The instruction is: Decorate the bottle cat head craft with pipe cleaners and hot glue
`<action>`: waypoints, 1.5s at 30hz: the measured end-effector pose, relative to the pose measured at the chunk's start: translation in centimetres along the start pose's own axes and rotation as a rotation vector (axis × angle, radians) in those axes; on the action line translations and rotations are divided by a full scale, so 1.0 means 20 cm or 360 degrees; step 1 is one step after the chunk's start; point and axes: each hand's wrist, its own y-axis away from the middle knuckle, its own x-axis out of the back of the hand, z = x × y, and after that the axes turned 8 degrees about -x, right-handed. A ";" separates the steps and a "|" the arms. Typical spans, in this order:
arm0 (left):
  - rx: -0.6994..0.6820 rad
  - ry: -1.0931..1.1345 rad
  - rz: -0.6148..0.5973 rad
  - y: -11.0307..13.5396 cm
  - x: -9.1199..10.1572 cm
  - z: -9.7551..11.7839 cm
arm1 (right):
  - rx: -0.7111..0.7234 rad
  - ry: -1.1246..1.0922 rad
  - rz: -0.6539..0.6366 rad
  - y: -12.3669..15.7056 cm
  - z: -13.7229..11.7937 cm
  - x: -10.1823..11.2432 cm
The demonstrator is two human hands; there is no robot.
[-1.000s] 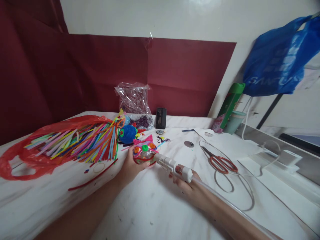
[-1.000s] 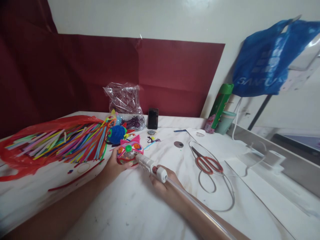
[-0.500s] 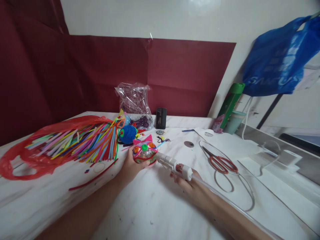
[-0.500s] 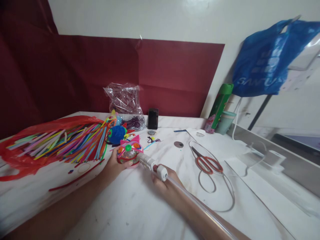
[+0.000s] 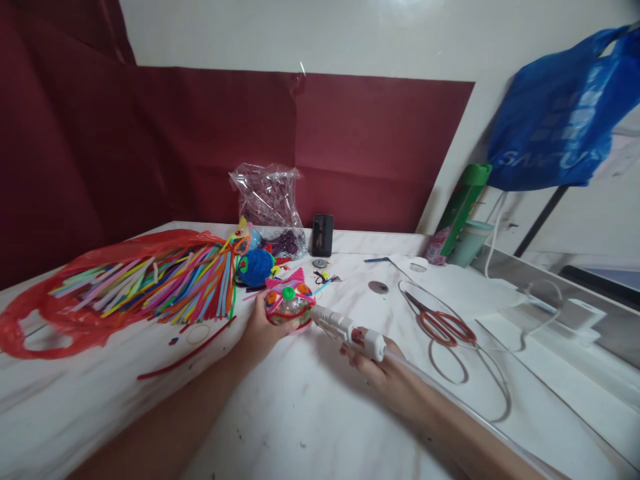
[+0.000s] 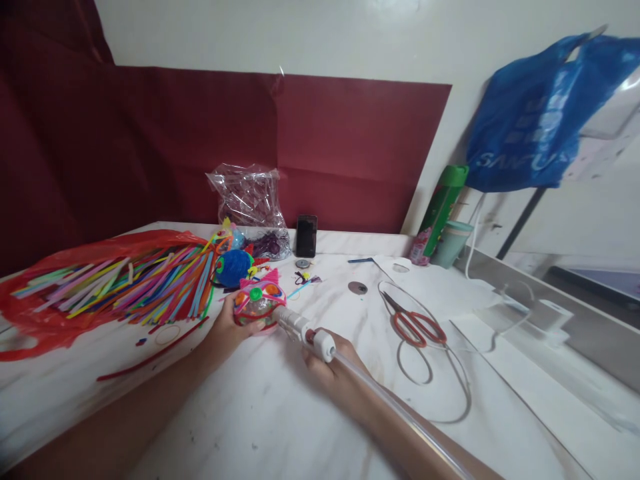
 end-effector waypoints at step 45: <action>-0.0010 -0.0038 0.0030 0.01 -0.01 0.02 | 0.0017 -0.0052 0.0045 0.00 0.01 -0.01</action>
